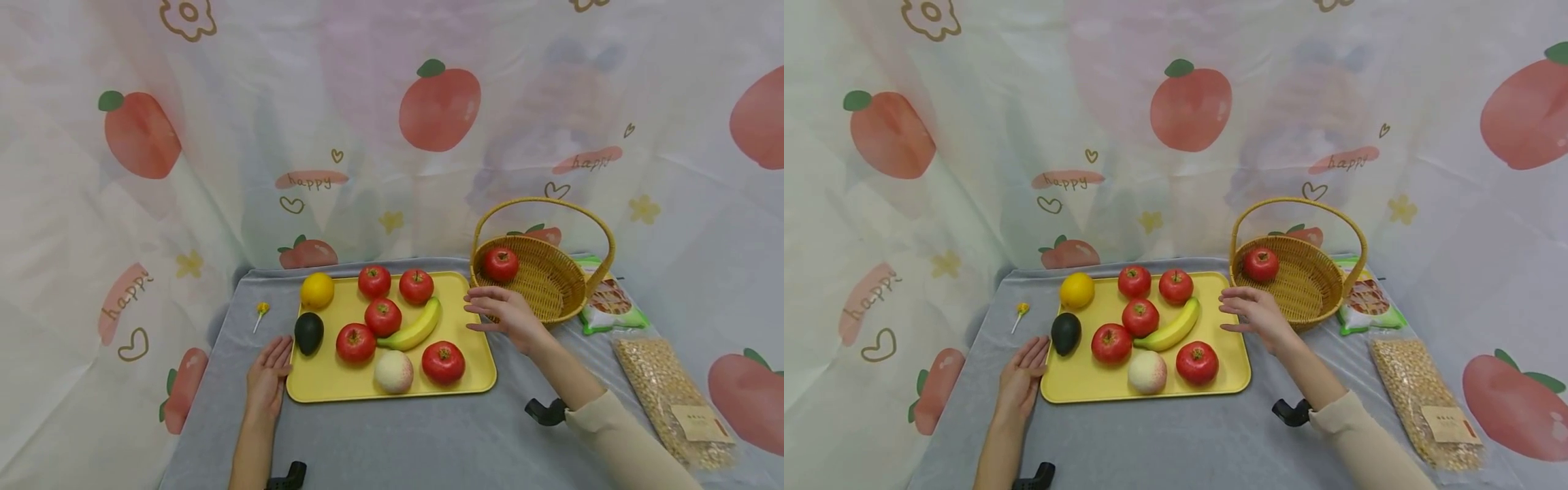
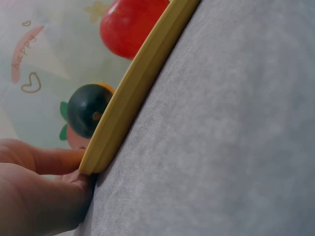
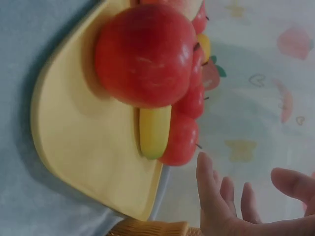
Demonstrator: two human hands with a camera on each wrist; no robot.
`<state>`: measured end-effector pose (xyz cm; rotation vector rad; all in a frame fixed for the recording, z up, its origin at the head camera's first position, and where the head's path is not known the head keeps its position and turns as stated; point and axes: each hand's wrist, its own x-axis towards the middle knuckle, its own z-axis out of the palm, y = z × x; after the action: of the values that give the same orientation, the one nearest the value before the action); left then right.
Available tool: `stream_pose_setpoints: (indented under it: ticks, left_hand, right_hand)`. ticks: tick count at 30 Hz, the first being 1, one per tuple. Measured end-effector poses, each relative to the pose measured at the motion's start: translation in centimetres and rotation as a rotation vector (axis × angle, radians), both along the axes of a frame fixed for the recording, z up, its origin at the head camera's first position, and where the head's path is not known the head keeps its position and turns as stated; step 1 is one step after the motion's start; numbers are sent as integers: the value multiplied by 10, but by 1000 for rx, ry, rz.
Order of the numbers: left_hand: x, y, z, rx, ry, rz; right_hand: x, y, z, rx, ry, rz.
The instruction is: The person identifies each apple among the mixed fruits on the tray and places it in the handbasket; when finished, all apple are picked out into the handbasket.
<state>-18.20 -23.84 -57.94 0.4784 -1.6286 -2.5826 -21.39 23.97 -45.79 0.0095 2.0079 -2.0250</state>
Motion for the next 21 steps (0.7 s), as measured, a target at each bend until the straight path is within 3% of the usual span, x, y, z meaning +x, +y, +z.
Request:
stream_pose_setpoints:
  ticks: [9, 21]
  left_hand:
    - [-1, 0, -1, -15, -2, -4]
    - [1, 1, 1, -17, 3, -3]
  right_hand:
    - [9, -11, -26, 28, -52, 65]
    - [21, -25, -53, 144, -135, 106]
